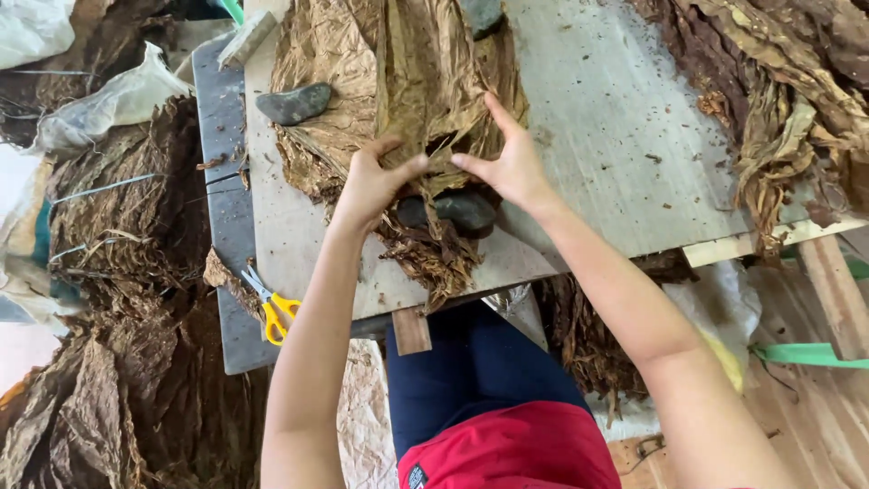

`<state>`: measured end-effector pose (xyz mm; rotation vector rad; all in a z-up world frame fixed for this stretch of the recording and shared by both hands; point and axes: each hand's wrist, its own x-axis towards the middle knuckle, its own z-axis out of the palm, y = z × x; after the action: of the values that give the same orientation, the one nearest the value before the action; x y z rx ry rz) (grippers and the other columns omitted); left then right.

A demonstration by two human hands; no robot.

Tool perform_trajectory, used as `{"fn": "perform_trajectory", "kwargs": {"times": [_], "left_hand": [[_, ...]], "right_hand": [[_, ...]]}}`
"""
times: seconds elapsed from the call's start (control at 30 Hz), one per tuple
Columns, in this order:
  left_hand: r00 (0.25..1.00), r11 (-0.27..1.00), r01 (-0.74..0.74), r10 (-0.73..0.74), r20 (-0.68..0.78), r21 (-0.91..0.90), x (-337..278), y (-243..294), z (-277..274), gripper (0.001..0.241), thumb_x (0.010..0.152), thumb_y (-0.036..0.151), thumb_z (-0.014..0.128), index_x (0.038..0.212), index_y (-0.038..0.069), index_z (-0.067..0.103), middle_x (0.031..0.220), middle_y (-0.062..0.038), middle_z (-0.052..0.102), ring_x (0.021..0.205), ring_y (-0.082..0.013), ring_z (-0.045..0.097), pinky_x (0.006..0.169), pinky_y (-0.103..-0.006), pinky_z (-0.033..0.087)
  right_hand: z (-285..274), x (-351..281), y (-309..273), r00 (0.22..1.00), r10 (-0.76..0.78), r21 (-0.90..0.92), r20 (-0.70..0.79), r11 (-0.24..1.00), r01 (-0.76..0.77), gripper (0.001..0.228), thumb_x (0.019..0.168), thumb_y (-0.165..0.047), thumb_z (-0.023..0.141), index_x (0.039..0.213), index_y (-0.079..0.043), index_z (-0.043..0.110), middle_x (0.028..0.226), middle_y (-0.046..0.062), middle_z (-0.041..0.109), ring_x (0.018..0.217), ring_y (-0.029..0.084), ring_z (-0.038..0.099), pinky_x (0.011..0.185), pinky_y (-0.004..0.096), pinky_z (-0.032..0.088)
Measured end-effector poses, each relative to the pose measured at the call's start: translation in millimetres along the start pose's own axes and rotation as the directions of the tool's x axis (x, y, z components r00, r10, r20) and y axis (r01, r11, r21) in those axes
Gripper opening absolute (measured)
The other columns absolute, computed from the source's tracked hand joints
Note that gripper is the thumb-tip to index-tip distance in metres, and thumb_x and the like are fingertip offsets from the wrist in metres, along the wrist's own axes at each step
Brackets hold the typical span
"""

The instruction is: Flattening and layering large dried leaves on a table, using stones as weights to keep them flat.

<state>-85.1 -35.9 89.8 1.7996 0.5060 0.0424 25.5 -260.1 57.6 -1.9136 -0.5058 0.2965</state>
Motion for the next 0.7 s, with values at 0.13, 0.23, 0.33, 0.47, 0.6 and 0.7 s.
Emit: {"fn": "perform_trajectory", "kwargs": {"times": [0.13,0.23,0.33,0.47,0.6,0.7], "left_hand": [[0.986,0.953,-0.153,0.165,0.022,-0.262,-1.6,-25.2,-11.7,0.067,0.087,0.003,0.099,0.149,0.0,0.075,0.134,-0.021,0.076,0.113,-0.0307,0.08,0.09,-0.0461,0.075],[0.987,0.926,-0.004,0.064,0.146,-0.378,-11.1,-26.3,-24.1,0.052,0.096,-0.01,0.083,0.147,0.001,0.078,0.135,-0.017,0.079,0.109,-0.0281,0.083,0.089,-0.0416,0.077],[0.99,0.918,0.031,0.025,0.136,-0.396,-8.1,-33.1,-34.9,0.05,0.1,-0.011,0.075,0.149,-0.001,0.075,0.137,-0.022,0.079,0.104,-0.0297,0.085,0.085,-0.0426,0.078],[1.0,0.891,-0.02,0.017,-0.012,-0.453,0.7,-48.2,-39.9,0.061,0.098,-0.013,0.067,0.158,-0.005,0.066,0.133,-0.033,0.079,0.098,-0.0372,0.086,0.077,-0.0549,0.08],[0.959,0.936,-0.205,0.133,-0.251,-0.286,-19.0,-36.4,-37.4,0.054,0.097,0.0,0.06,0.148,0.0,0.076,0.131,-0.028,0.081,0.11,-0.0322,0.084,0.084,-0.0481,0.077],[0.908,0.94,-0.328,0.285,-0.308,-0.096,-29.0,-13.2,-30.9,0.064,0.09,0.002,0.075,0.154,-0.006,0.071,0.134,-0.031,0.081,0.117,-0.0303,0.082,0.096,-0.0471,0.069]], "right_hand": [[8.6,31.2,69.6,0.991,-0.135,0.164,-0.022,0.977,0.137,0.117,0.092,-0.024,0.11,0.184,-0.014,0.039,0.186,0.022,0.04,0.136,0.035,0.063,0.11,0.038,0.052],[12.8,44.1,85.8,0.999,-0.034,0.25,0.037,0.968,0.024,0.117,0.092,-0.017,0.11,0.184,-0.02,0.039,0.188,0.02,0.036,0.088,0.027,0.087,0.068,0.023,0.075],[13.6,46.1,87.6,0.999,-0.023,0.319,0.038,0.948,0.01,0.112,0.092,-0.011,0.108,0.182,-0.016,0.041,0.188,0.023,0.035,0.077,0.023,0.087,0.06,0.021,0.073],[3.0,11.2,50.8,0.997,-0.065,0.436,0.039,0.899,0.042,0.103,0.097,-0.005,0.102,0.181,-0.012,0.042,0.184,0.027,0.038,0.077,0.025,0.087,0.059,0.021,0.072],[4.6,-25.0,30.0,0.969,-0.22,0.266,0.115,0.946,0.183,0.1,0.1,-0.02,0.104,0.173,-0.017,0.036,0.138,0.019,0.074,0.101,0.029,0.085,0.092,0.038,0.072],[15.3,-47.7,-1.3,0.906,-0.183,-0.428,0.38,0.834,0.348,0.063,0.104,-0.059,0.086,0.147,-0.015,0.076,0.146,0.025,0.072,0.129,0.05,0.076,0.102,0.06,0.067]]}}
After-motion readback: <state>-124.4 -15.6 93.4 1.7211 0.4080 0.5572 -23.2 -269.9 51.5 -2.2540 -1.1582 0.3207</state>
